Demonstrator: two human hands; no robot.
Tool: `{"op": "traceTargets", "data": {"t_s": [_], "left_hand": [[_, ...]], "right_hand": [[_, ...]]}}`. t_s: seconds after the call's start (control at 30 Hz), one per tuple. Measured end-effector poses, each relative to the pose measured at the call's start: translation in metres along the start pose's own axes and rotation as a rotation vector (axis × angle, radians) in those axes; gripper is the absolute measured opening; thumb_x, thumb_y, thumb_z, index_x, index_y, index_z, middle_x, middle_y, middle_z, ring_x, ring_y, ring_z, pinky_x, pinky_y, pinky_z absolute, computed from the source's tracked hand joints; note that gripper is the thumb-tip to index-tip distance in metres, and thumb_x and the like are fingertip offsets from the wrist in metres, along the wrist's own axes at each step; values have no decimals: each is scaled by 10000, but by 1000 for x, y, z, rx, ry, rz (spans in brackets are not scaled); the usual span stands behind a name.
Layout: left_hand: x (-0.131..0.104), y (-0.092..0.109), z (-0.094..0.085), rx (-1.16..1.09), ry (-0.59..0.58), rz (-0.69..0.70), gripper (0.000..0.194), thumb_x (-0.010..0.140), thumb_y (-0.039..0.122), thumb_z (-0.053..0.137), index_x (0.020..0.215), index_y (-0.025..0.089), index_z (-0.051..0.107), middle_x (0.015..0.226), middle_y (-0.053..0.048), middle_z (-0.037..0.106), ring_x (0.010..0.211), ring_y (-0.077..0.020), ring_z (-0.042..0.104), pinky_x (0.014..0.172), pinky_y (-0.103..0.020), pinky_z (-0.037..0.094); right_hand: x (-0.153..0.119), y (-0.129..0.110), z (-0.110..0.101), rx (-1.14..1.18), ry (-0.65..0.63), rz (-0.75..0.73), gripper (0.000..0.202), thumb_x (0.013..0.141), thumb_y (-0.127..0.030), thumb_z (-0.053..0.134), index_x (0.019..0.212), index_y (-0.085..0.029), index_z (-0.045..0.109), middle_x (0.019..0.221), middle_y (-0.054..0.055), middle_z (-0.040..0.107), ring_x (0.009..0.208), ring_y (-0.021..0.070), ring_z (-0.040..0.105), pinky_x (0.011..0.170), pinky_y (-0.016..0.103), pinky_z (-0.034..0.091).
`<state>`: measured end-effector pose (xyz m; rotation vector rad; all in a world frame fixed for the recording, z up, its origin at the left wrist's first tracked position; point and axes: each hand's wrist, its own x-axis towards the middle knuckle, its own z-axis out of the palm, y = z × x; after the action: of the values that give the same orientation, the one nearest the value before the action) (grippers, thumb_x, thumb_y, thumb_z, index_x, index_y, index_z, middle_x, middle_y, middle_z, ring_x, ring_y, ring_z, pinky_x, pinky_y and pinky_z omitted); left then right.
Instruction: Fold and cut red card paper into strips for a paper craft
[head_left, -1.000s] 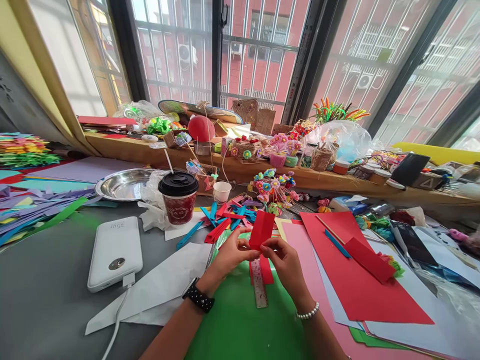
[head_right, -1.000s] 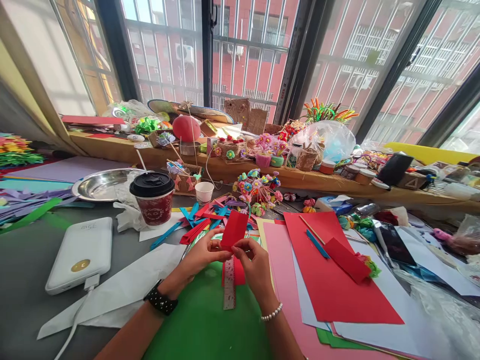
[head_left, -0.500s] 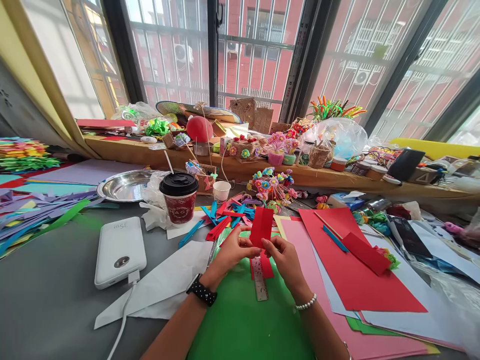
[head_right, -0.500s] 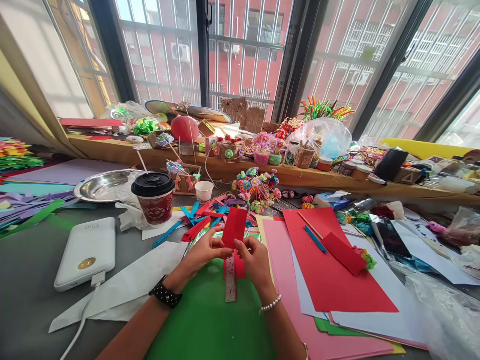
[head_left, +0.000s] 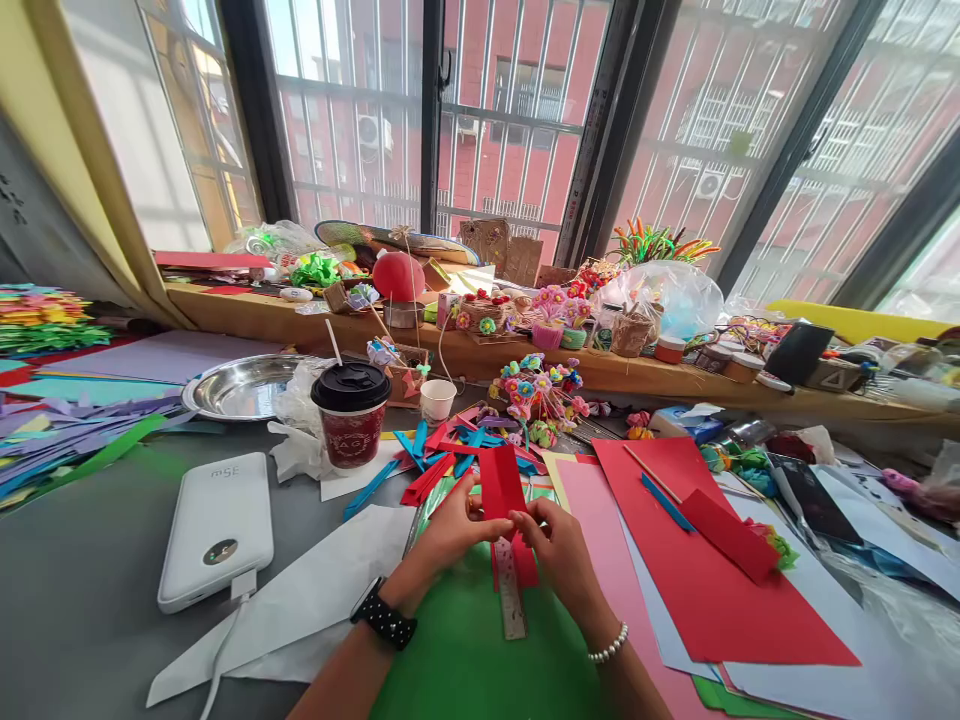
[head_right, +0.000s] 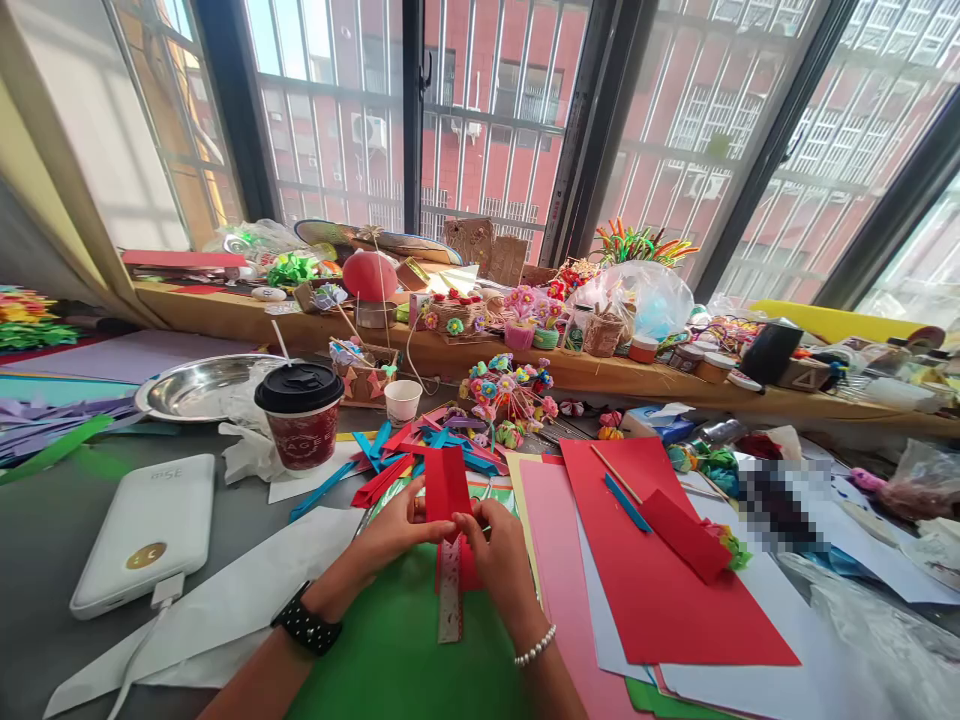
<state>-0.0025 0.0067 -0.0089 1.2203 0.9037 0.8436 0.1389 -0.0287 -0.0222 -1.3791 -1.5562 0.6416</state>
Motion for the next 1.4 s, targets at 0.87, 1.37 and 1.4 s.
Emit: {"op": "traceTargets", "data": {"t_s": [0.87, 1.37, 1.4], "left_hand": [[-3, 5, 1, -49, -22, -60, 735, 498, 232, 724, 1135, 128, 373, 696, -43, 636, 630, -178, 607, 586, -278, 454], [-1, 0, 4, 66, -79, 77, 332, 644, 357, 594, 887, 131, 585, 891, -71, 619, 810, -190, 568, 681, -272, 447], [0, 0, 4, 60, -62, 71, 319, 649, 362, 587, 865, 127, 595, 864, -67, 625, 789, -186, 571, 672, -270, 448]], "right_hand": [[2, -9, -15, 291, -159, 86, 338, 759, -430, 444, 624, -142, 560, 562, 8, 544, 548, 125, 513, 530, 228, 423], [0, -4, -6, 232, 61, 32, 243, 718, -364, 518, 823, -145, 541, 671, 44, 594, 577, 150, 544, 496, 247, 460], [-1, -4, -5, 192, 77, 19, 235, 721, -353, 517, 832, -147, 541, 661, 41, 592, 568, 148, 541, 492, 248, 460]]}}
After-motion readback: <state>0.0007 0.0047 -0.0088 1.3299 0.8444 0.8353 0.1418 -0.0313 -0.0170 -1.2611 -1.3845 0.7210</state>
